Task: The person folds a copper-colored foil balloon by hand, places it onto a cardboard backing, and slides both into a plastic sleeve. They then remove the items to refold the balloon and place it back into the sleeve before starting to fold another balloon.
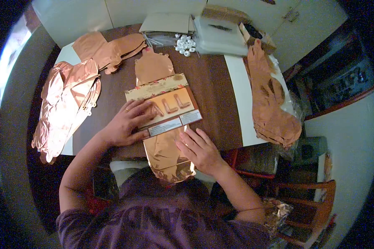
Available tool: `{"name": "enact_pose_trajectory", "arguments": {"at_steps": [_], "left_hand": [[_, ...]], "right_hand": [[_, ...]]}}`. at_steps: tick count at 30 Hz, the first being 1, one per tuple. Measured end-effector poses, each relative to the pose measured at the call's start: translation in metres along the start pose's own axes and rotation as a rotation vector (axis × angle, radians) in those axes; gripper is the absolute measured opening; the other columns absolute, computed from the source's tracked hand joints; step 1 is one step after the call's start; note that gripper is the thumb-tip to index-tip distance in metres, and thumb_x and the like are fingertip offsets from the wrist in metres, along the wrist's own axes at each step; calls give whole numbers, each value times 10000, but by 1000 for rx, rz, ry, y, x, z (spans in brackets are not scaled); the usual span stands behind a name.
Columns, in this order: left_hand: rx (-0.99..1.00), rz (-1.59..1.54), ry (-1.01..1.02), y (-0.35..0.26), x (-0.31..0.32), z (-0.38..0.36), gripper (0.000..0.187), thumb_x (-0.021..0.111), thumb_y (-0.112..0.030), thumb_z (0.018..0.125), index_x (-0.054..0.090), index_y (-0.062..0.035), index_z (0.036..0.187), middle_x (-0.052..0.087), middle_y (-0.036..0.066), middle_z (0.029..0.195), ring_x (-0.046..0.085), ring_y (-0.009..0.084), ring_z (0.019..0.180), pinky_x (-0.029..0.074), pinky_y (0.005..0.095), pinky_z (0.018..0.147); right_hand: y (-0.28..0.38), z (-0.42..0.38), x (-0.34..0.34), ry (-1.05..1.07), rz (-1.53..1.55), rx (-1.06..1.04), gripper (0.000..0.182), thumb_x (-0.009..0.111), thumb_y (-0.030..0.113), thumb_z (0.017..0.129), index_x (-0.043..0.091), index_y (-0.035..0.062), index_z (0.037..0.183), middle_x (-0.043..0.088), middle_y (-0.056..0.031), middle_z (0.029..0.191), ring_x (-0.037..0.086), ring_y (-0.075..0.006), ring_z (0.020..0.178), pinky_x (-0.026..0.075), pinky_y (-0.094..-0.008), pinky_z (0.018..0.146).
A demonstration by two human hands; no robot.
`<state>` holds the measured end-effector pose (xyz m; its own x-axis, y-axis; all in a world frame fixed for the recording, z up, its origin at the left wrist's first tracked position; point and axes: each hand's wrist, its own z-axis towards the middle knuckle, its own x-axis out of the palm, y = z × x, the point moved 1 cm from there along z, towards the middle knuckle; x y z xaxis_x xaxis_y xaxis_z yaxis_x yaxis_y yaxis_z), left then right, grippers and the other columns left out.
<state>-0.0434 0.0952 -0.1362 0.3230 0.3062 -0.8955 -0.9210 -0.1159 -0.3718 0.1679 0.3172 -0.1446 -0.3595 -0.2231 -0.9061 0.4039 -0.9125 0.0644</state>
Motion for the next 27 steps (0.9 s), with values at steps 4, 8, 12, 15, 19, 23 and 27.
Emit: {"name": "enact_pose_trajectory", "arguments": {"at_steps": [4, 8, 12, 15, 19, 23, 27], "left_hand": [[-2, -7, 62, -5, 1, -5, 635, 666, -325, 834, 510, -119, 1413, 391, 188, 1511, 325, 408, 1413, 221, 567, 1160], [14, -20, 76, -7, -4, -4, 649, 670, -296, 807, 512, -118, 1411, 395, 182, 1510, 317, 406, 1419, 221, 567, 1161], [23, 9, 75, -3, -5, -2, 647, 663, -261, 789, 518, -116, 1403, 400, 186, 1503, 326, 409, 1412, 224, 571, 1160], [33, -17, 19, -4, -4, 0, 625, 658, -252, 796, 527, -104, 1389, 428, 199, 1467, 358, 414, 1386, 239, 577, 1151], [34, -14, -16, -20, 0, -14, 612, 656, -253, 770, 549, -74, 1346, 469, 206, 1407, 409, 411, 1339, 278, 580, 1128], [23, -23, 25, -53, -5, -36, 651, 685, -285, 703, 570, -56, 1302, 493, 192, 1382, 433, 386, 1327, 308, 560, 1120], [-6, 9, 61, -65, -1, -47, 643, 714, -260, 705, 565, -62, 1298, 506, 176, 1379, 430, 362, 1349, 307, 543, 1134]], "right_hand": [[3, -6, 3, -50, 60, -19, 288, 630, 139, 852, 680, 60, 1125, 641, -139, 1229, 592, -315, 1161, 464, -464, 999], [6, -10, 8, -62, 107, -36, 321, 627, 145, 836, 663, 45, 1139, 620, -139, 1240, 584, -309, 1140, 467, -449, 989], [11, 5, 1, -128, 40, 80, 279, 660, 112, 848, 681, 30, 1114, 655, -152, 1189, 607, -323, 1129, 489, -454, 958], [7, 5, 5, -68, 34, 97, 296, 661, 117, 841, 676, 11, 1118, 655, -152, 1191, 608, -329, 1135, 484, -458, 970], [7, 0, 6, -72, 30, 94, 311, 658, 116, 837, 673, 4, 1127, 658, -150, 1186, 610, -330, 1133, 485, -459, 967], [9, -3, 6, -105, 48, 88, 289, 659, 115, 835, 687, 6, 1101, 673, -144, 1152, 623, -320, 1103, 496, -449, 935], [15, -12, 6, -137, 51, 71, 275, 621, 126, 856, 678, 24, 1105, 667, -117, 1173, 617, -287, 1115, 500, -430, 938]]}}
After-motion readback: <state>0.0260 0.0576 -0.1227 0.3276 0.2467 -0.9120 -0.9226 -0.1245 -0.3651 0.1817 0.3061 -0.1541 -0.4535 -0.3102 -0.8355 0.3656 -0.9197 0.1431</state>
